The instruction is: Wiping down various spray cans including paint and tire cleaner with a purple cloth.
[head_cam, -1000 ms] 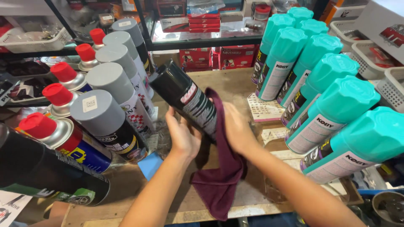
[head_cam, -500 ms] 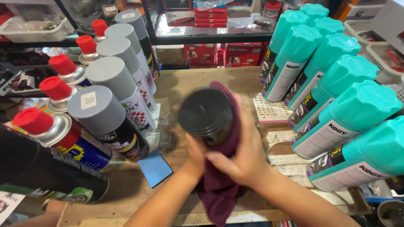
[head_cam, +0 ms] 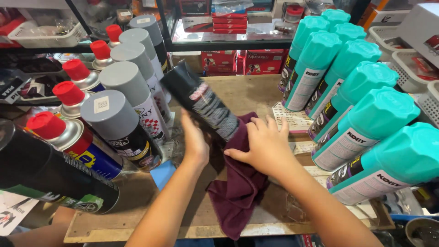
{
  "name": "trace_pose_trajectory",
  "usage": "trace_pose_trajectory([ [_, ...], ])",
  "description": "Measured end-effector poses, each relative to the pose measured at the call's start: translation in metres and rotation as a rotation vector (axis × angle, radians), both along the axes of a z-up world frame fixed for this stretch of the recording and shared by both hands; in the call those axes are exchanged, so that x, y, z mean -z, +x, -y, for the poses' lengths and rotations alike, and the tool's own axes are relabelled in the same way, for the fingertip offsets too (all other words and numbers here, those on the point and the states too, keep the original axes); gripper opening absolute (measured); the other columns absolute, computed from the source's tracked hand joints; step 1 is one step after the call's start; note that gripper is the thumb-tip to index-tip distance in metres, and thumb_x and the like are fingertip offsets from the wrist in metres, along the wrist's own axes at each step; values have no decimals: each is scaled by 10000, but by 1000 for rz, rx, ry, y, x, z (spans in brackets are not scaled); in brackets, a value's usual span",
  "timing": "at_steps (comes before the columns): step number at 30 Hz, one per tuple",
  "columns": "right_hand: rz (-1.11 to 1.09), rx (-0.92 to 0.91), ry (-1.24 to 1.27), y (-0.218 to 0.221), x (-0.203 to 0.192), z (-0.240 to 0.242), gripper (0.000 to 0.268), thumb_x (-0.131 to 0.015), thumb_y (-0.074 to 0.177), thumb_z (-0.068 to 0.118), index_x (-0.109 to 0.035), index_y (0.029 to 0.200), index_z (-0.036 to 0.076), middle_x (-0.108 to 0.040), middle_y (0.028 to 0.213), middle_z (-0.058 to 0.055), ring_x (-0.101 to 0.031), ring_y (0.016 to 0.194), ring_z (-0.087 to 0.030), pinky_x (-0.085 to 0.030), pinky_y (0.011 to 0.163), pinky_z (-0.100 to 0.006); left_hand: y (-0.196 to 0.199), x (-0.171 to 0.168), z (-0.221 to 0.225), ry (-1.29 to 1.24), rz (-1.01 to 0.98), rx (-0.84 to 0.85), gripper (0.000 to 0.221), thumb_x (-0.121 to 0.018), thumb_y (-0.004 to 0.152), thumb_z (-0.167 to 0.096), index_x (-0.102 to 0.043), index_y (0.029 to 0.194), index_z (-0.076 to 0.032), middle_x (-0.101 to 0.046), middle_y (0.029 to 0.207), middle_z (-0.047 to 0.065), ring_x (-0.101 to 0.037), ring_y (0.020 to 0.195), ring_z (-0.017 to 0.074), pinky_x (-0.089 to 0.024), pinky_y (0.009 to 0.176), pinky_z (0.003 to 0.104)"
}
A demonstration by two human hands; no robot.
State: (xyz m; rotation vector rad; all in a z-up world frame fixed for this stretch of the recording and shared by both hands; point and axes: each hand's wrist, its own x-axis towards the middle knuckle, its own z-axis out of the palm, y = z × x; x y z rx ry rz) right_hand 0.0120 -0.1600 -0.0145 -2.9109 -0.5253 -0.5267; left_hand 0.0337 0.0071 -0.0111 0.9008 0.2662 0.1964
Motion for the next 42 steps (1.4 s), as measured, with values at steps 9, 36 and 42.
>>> trace_pose_trajectory([
  [9,148,-216,662,-5,-46,11,760,-975,508,529,-642,1043,104,-532,1427,-31,-515,1302,-290,-249,1068,-547,-28,-1,11,739,457,382,686,-114,1084,-449,-412,1521,-11,-463,1523,219,-374,1452,303,-243,1231,478],
  [36,-73,-249,1055,-7,-39,8,590,-919,669,284,-573,1126,142,-623,866,1,-588,758,-145,-488,663,-291,-21,17,15,859,721,207,402,-374,1104,-249,-443,1436,-33,-417,1423,190,-397,1396,402,-278,1209,521],
  [42,-177,-370,781,-5,-23,-10,1016,-908,612,231,-324,1407,-11,-567,1256,-382,-568,1156,-595,-454,996,-706,-2,28,-2,836,482,72,451,-244,1129,-338,-457,1398,-46,-486,1348,171,-450,1347,335,-268,1210,462],
])
